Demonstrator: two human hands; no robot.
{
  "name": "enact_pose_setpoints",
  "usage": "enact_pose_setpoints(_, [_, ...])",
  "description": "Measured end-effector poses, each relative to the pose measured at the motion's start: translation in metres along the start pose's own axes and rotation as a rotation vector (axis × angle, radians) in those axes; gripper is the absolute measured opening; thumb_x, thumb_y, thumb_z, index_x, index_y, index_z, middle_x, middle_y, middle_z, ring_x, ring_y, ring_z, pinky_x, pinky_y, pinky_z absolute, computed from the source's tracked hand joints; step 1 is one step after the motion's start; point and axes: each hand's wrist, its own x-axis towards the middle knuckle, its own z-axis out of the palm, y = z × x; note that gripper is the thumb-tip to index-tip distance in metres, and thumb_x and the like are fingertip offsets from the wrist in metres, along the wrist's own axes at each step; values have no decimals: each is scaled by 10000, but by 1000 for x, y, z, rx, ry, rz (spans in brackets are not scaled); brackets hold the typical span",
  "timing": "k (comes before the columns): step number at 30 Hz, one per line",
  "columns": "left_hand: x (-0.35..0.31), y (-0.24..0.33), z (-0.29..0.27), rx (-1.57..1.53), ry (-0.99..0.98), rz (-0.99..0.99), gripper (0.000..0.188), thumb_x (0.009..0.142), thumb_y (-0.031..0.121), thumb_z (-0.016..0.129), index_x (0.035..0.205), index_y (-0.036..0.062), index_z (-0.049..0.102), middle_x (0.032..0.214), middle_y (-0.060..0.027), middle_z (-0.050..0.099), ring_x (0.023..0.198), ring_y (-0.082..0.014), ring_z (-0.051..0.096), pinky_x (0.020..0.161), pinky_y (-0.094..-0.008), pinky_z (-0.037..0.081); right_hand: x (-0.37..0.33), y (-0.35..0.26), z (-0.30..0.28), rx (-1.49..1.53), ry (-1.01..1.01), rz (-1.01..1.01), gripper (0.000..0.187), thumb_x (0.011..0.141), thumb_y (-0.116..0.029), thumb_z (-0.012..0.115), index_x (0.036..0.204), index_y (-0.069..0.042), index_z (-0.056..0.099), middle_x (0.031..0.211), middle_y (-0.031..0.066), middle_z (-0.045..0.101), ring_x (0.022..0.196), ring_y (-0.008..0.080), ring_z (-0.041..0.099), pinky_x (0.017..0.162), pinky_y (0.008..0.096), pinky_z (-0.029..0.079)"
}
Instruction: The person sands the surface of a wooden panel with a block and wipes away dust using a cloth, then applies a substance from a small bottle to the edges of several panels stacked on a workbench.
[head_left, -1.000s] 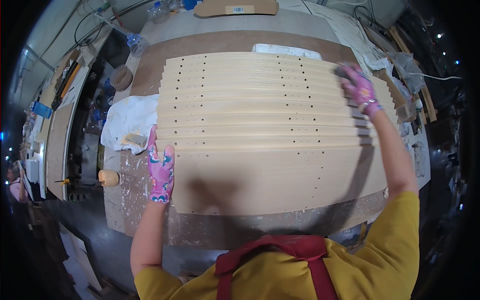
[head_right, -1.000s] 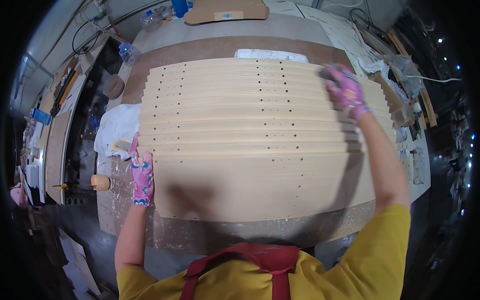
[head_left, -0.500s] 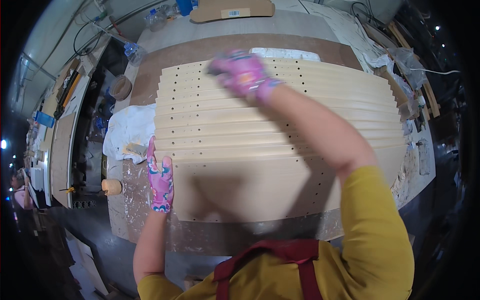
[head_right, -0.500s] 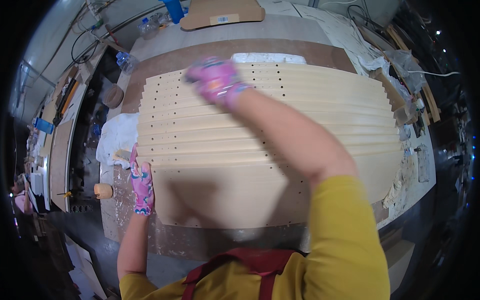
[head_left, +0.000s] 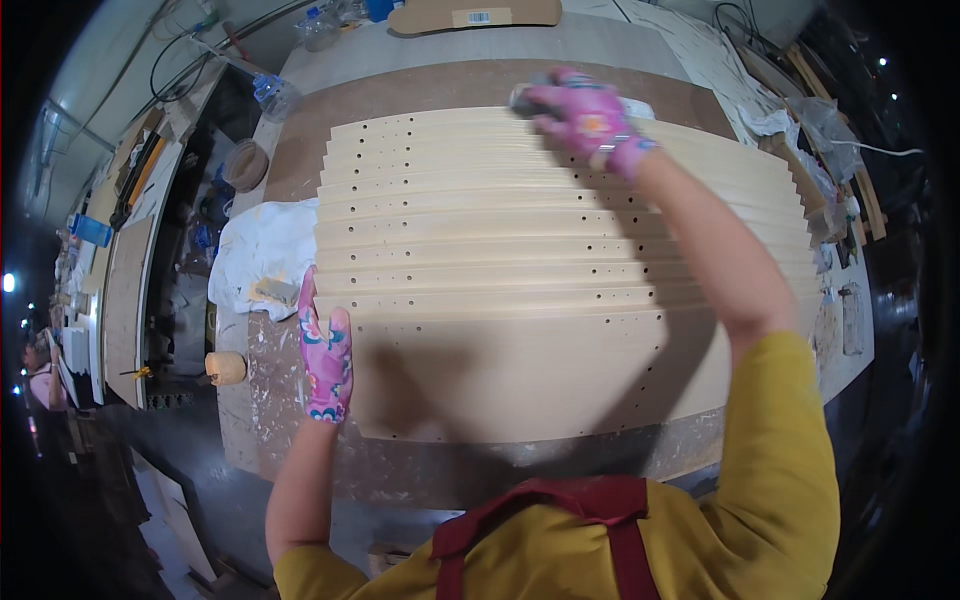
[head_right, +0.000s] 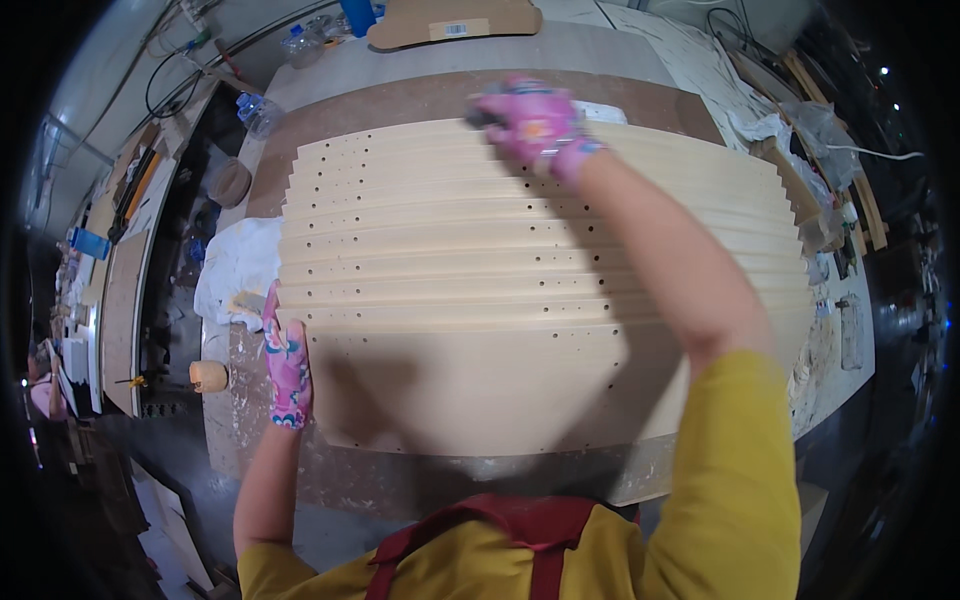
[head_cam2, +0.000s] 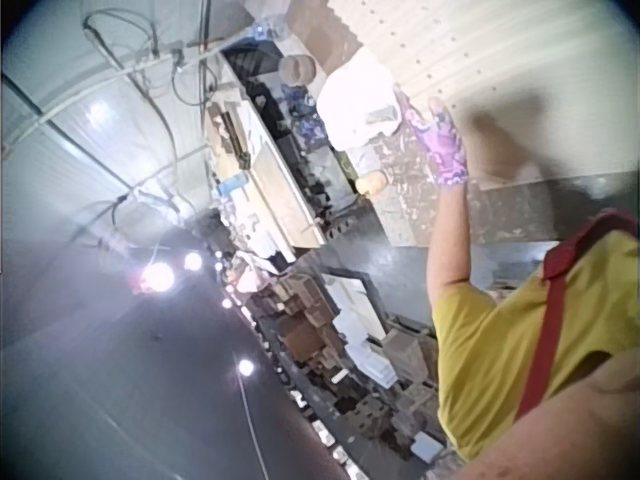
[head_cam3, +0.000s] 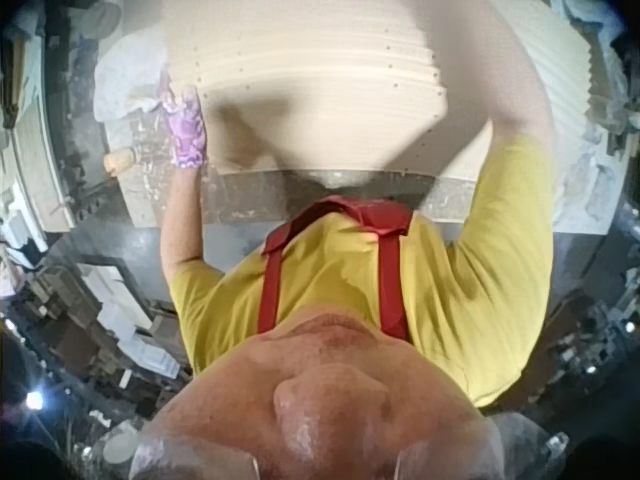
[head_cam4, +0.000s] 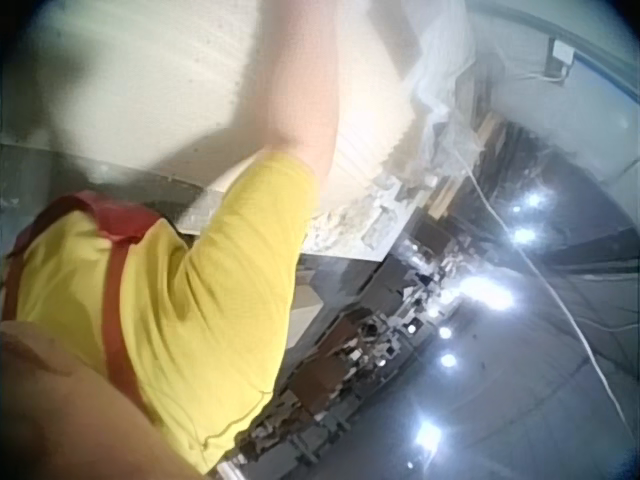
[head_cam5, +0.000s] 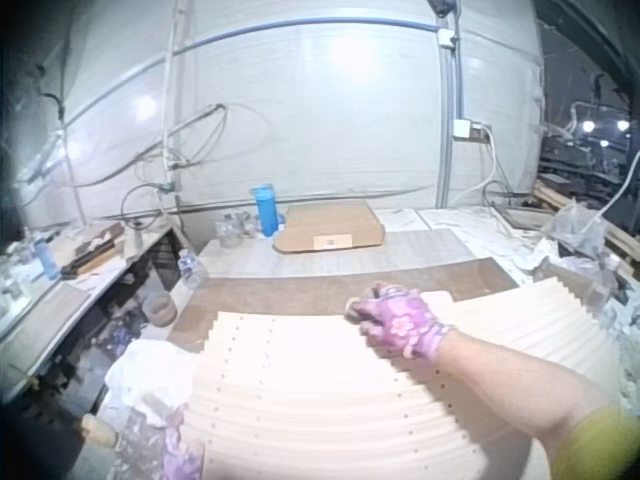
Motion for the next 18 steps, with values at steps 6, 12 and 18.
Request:
enact_pose_setpoints(6, [1,8,3,-28,-10,-42,740,890,417,557,1415,-32,291,1395,-157,394,1292,-248,368,1084,-376,264,-115,189,-94,-468,-303,480,409,802,-223,660,1203,-191,590,1111,143,604,1012,351,593,852,427,495])
enact_pose_setpoints(12, [1,7,-2,92,5,-26,766,890,453,550,1417,-34,283,1405,-169,383,1304,-259,357,1093,-374,246,-93,135,-74,41,-148,227,443,805,-326,651,1219,-181,595,1220,160,558,1148,342,526,955,405,450])
enact_pose_setpoints(18, [1,20,3,123,1,-63,644,916,355,503,1410,-10,309,1411,-156,380,1306,-253,352,1092,-373,254,54,-35,29,283,-107,-142,429,801,-356,614,1207,-216,603,1141,114,589,1097,303,555,980,489,397])
